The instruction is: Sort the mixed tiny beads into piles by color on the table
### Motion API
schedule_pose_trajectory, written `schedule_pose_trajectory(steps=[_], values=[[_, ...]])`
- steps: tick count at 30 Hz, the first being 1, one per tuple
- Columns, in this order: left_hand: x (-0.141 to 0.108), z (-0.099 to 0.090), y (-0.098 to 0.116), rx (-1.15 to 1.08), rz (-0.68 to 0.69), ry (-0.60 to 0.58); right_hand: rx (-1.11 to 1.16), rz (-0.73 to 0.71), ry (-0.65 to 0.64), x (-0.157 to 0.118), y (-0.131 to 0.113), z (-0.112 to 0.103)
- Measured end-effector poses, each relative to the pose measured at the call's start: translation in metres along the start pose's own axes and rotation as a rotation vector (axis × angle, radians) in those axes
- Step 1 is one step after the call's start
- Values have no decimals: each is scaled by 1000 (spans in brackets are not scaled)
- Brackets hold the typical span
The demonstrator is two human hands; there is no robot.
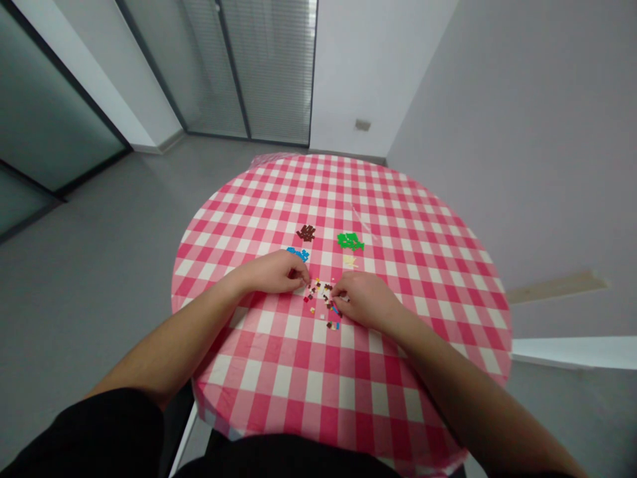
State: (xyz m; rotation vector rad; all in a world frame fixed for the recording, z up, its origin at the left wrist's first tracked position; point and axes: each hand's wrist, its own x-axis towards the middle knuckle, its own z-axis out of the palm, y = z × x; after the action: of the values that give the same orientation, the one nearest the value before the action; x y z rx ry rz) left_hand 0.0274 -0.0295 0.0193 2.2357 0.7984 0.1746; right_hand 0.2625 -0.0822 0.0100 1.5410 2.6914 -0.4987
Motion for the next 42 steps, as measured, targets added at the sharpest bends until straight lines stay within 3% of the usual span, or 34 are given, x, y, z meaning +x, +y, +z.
schedule_pose_trajectory(steps=[4,8,17,21,29,42], values=[[1,1,0,8,20,-7,-29,-56,10,0,-1,0],[2,2,0,16,18,5,58,-42,118,0,1,-4],[1,3,-4,20,16,7,332,236,477,9,59,-5],[2,3,-5,28,7,11,291,281,436,13,69,0],[2,4,-4,18,12,12,268,219,370,11,70,-2],[5,8,-9,71,-12,53,229,210,392,17,69,3]])
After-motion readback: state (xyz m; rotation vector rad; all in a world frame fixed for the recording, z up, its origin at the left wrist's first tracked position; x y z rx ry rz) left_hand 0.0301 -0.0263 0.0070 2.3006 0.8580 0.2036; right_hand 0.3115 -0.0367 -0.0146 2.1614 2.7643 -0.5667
